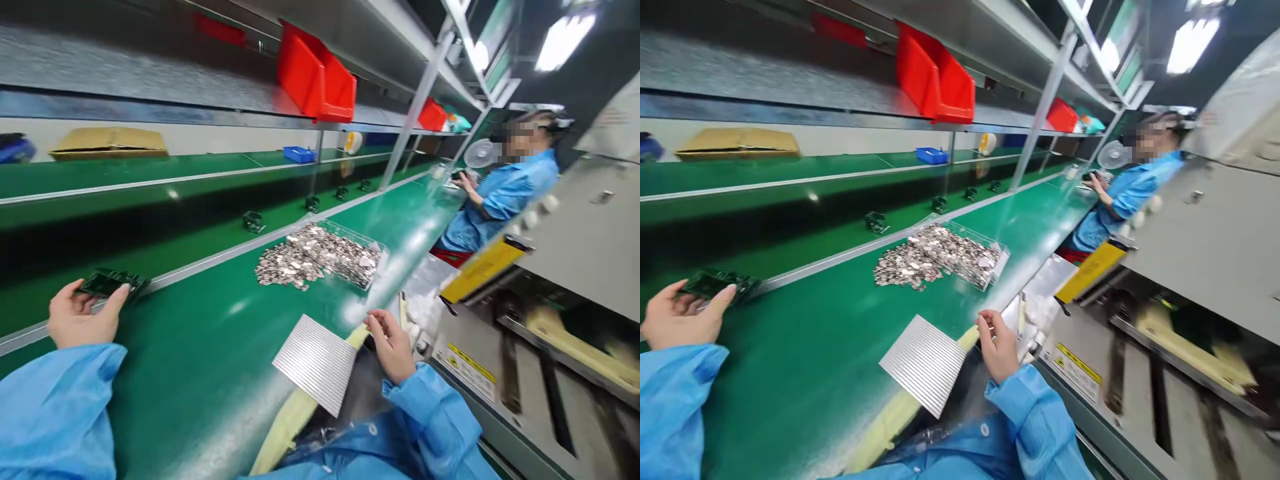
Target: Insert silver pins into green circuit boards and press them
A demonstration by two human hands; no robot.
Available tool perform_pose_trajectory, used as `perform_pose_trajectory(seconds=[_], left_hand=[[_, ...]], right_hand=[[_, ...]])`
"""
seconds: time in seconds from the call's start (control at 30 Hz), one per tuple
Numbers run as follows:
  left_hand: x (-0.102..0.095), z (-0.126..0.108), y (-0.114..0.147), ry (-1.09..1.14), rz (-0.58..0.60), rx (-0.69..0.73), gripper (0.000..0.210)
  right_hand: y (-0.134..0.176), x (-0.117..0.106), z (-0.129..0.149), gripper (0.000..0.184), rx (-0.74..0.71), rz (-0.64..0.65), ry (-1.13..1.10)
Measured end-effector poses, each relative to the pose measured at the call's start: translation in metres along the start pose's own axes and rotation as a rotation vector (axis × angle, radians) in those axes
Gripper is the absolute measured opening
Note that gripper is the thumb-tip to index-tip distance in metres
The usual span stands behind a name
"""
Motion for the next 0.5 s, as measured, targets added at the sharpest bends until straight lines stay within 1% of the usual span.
perform_pose_trajectory(seconds=[0.07, 0.1, 0.17, 0.27, 0.33, 0.43, 0.5], left_hand=[[0.002, 0.011, -0.019, -0.029, 0.001, -0.065, 0.076], [0.005, 0.013, -0.027, -0.068, 0.011, -0.065, 0.077], [0.012, 0.011, -0.04, -0.126, 0.047, -0.039, 0.077], [0.033, 0.008, -0.054, -0.162, 0.122, -0.015, 0.075], [0.052, 0.008, -0.061, -0.183, 0.212, -0.008, 0.071], [0.08, 0.009, -0.065, -0.19, 0.36, 0.017, 0.065], [0.092, 0.01, -0.065, -0.17, 0.422, 0.046, 0.066]], right_hand=[[-0.029, 0.019, -0.01, 0.04, 0.033, 0.118, 0.076], [-0.041, 0.026, -0.014, 0.04, 0.04, 0.144, 0.114], [-0.058, 0.036, -0.021, 0.04, 0.047, 0.134, 0.183], [-0.068, 0.042, -0.024, 0.035, 0.062, 0.101, 0.314], [-0.07, 0.045, -0.021, 0.031, 0.05, 0.143, 0.429], [-0.076, 0.051, -0.015, 0.031, 0.017, 0.249, 0.589], [-0.081, 0.055, -0.012, 0.034, -0.001, 0.26, 0.65]])
Point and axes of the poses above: each hand's wrist, its own y-axis away from the middle knuckle, its own x-axis out of the palm, z = x × y, the point moved 3 cm from there along -y, towards the middle knuckle, and after that the axes turned 4 degrees about -x, right-handed, at the moved point
